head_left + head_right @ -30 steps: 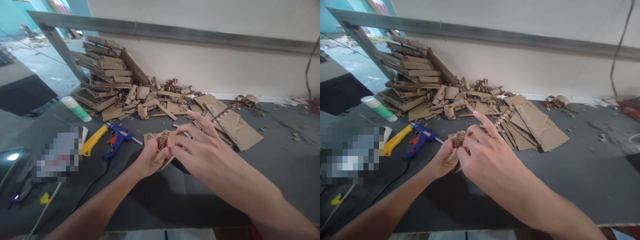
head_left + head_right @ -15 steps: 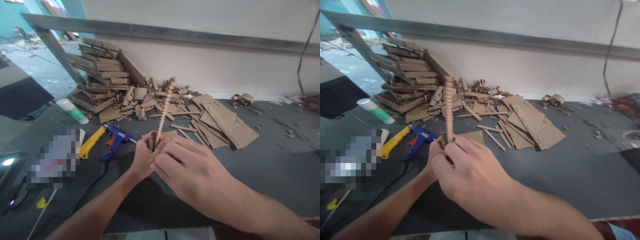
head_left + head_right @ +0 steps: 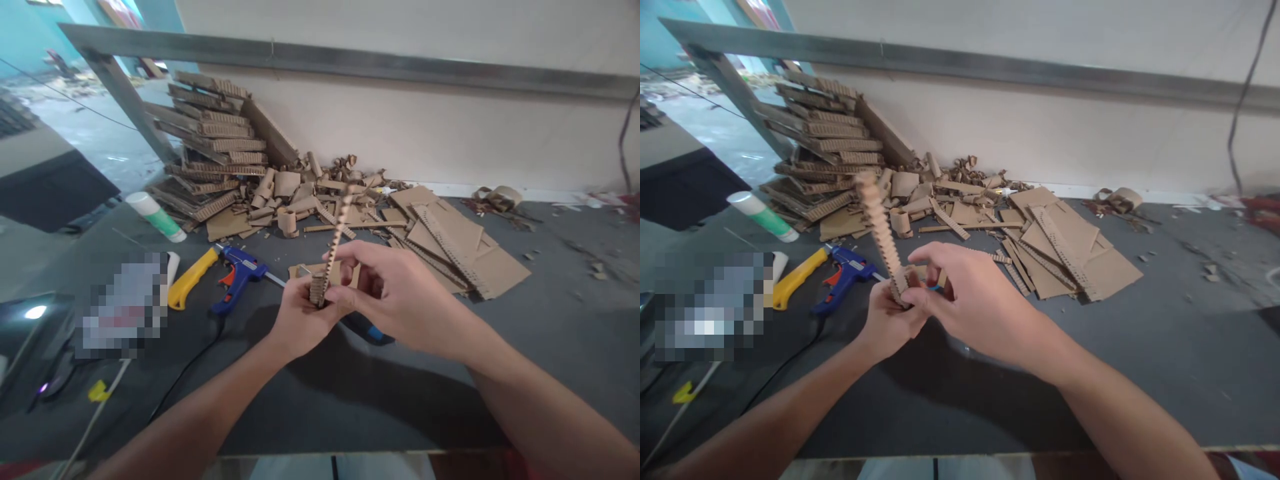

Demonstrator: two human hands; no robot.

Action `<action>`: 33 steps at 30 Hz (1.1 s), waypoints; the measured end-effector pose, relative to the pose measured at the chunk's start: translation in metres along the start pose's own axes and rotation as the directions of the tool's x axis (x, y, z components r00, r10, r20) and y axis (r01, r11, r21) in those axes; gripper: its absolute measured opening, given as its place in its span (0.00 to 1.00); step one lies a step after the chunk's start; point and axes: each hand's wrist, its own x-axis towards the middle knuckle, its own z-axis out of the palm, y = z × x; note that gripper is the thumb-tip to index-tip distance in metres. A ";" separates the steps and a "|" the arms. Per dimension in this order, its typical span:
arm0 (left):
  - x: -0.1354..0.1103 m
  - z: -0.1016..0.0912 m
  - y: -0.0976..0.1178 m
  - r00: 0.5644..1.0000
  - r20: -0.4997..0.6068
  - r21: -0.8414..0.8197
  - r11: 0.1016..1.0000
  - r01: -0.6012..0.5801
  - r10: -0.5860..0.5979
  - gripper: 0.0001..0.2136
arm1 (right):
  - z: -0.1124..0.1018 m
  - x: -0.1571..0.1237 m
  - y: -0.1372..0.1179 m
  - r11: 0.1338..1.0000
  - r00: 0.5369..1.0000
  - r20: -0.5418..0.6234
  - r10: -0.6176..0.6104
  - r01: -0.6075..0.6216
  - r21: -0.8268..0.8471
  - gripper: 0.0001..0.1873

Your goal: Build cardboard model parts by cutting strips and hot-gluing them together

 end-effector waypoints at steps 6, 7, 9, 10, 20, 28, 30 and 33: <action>-0.003 0.002 -0.011 0.993 -0.038 0.038 0.993 -0.109 0.110 0.15 | 0.001 0.000 -0.003 0.995 0.995 -0.004 -0.098 0.098 -0.002 0.05; -0.004 0.002 -0.013 0.992 -0.046 0.074 0.991 -0.113 0.116 0.15 | 0.001 0.000 -0.004 0.996 0.996 -0.002 -0.091 0.091 0.007 0.04; -0.007 0.002 -0.015 0.990 -0.061 0.156 0.981 -0.118 0.129 0.14 | 0.000 0.001 -0.005 0.996 0.997 0.001 -0.076 0.076 0.048 0.02; -0.008 0.002 -0.015 0.989 -0.073 0.183 0.976 -0.117 0.132 0.13 | -0.001 0.001 -0.004 0.994 0.997 -0.003 -0.076 0.076 0.076 0.04; -0.007 0.005 -0.002 0.927 -0.137 0.459 0.852 -0.253 0.349 0.10 | 0.005 -0.003 -0.004 0.966 0.986 -0.113 -0.121 0.144 0.217 0.03; -0.005 0.001 -0.002 0.880 -0.081 0.509 0.778 -0.368 0.469 0.12 | 0.003 -0.007 -0.010 0.974 0.986 -0.070 -0.149 0.159 0.160 0.05; -0.005 0.000 0.000 0.869 -0.068 0.537 0.752 -0.382 0.490 0.12 | 0.002 -0.008 -0.011 0.971 0.989 -0.050 -0.136 0.144 0.194 0.04; -0.002 -0.001 0.001 0.861 -0.011 0.602 0.691 -0.400 0.508 0.13 | -0.001 -0.008 -0.011 0.981 0.994 -0.039 -0.099 0.105 0.166 0.04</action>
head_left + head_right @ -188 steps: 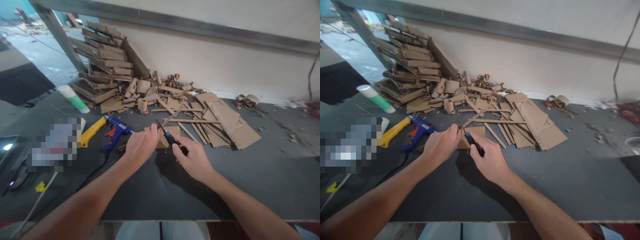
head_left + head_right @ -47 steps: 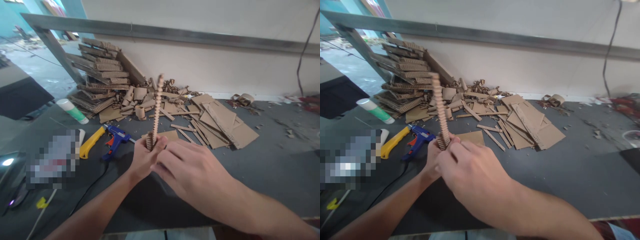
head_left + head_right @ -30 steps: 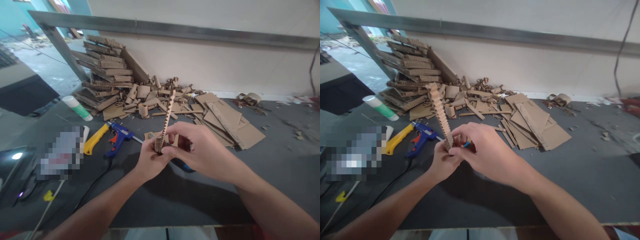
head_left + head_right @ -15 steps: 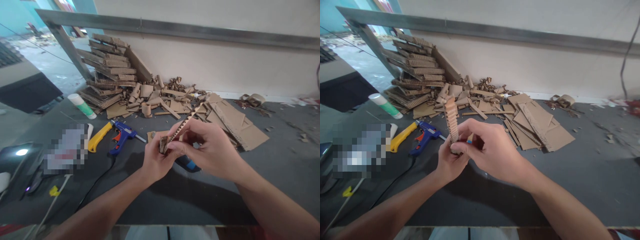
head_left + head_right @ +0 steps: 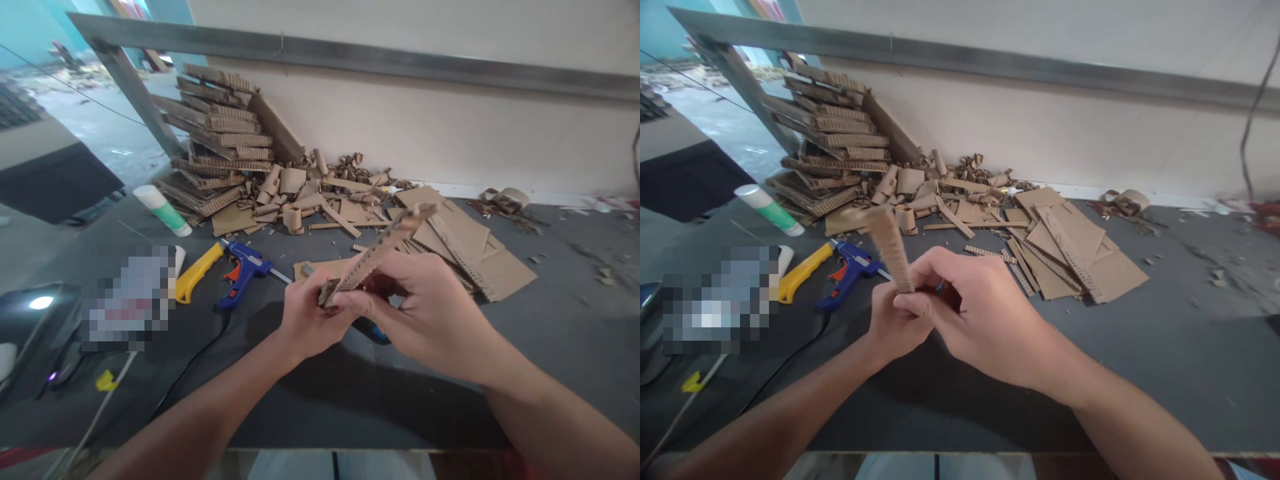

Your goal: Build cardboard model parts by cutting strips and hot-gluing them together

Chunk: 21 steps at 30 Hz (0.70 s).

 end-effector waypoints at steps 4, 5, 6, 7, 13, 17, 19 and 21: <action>0.002 -0.001 -0.004 0.997 0.055 0.141 0.988 -0.066 0.059 0.11 | -0.005 0.000 0.000 0.999 0.999 0.039 0.030 -0.029 -0.039 0.04; 0.002 -0.001 -0.005 0.997 0.057 0.144 0.988 -0.063 0.056 0.11 | -0.005 0.000 0.000 0.999 0.997 0.056 0.044 -0.042 -0.030 0.04; 0.002 -0.001 -0.005 0.997 0.055 0.126 0.991 -0.052 0.046 0.12 | -0.005 0.000 0.001 0.998 0.996 0.066 0.059 -0.058 -0.017 0.04; 0.002 -0.001 -0.004 0.998 0.051 0.091 0.995 -0.035 0.030 0.12 | -0.005 0.000 0.002 0.997 0.995 0.067 0.071 -0.071 -0.002 0.04; 0.000 0.001 0.004 0.991 0.068 -0.207 0.970 0.129 -0.117 0.08 | 0.000 0.001 0.006 0.990 0.993 0.057 0.104 -0.109 0.092 0.03; -0.002 0.004 0.005 0.989 0.027 -0.217 0.965 0.147 -0.145 0.08 | 0.001 0.003 0.007 0.995 0.995 0.054 0.086 -0.089 0.053 0.05; -0.004 0.005 0.004 0.989 0.020 -0.213 0.966 0.149 -0.148 0.08 | -0.001 0.004 0.007 0.997 0.996 0.055 0.073 -0.073 0.001 0.05; -0.005 0.005 0.003 0.983 0.039 -0.206 0.961 0.182 -0.178 0.08 | -0.002 0.005 0.007 0.997 0.996 0.074 0.047 -0.043 -0.058 0.05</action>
